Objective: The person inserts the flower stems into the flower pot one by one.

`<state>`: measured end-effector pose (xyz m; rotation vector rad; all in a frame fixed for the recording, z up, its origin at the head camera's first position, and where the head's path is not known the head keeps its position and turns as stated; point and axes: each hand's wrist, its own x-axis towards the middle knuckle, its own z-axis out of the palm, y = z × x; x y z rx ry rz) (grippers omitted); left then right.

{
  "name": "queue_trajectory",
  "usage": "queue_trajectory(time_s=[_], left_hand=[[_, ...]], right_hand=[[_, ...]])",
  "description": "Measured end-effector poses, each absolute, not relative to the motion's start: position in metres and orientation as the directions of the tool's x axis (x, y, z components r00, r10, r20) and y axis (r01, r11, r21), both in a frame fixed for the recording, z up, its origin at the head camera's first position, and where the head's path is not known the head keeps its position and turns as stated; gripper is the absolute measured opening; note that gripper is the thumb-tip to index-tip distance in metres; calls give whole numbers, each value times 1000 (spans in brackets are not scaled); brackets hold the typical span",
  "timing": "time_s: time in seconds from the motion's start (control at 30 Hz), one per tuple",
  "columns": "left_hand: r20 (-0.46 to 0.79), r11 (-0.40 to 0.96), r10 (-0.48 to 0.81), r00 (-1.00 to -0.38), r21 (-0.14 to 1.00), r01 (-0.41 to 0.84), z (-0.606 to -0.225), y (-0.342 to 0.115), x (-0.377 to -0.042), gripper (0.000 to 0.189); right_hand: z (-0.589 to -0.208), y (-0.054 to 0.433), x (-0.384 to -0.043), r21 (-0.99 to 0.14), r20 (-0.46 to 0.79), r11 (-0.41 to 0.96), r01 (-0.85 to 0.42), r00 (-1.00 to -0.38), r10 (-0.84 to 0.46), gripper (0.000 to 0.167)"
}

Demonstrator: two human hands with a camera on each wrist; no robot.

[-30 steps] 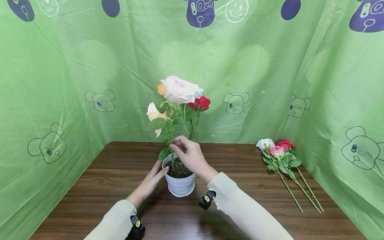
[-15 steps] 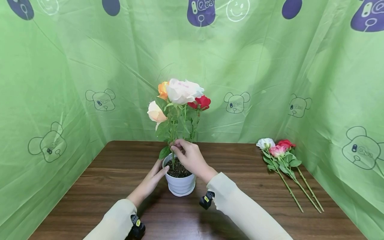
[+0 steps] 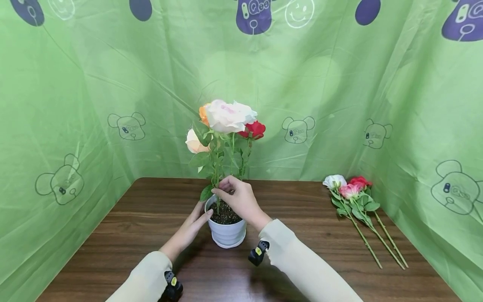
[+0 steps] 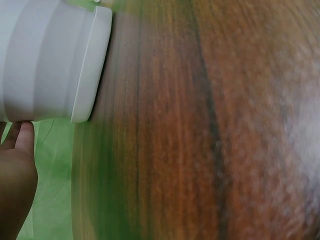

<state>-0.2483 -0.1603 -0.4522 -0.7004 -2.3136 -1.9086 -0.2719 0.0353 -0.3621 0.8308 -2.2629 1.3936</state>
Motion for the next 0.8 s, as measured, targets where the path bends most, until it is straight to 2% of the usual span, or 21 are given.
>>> queue_trajectory(time_s=[0.13, 0.5, 0.8], left_hand=[[327, 130, 302, -896, 917, 378, -452, -160, -248, 58], [336, 141, 298, -893, 910, 389, -454, -161, -250, 55], [337, 144, 304, -891, 908, 393, -454, -161, -250, 55]], right_hand=[[-363, 36, -274, -657, 587, 364, -660, -751, -302, 11], [-366, 39, -274, -494, 650, 443, -748, -656, -383, 8], [-367, 41, -272, -442, 662, 452, -775, -621, -419, 7]])
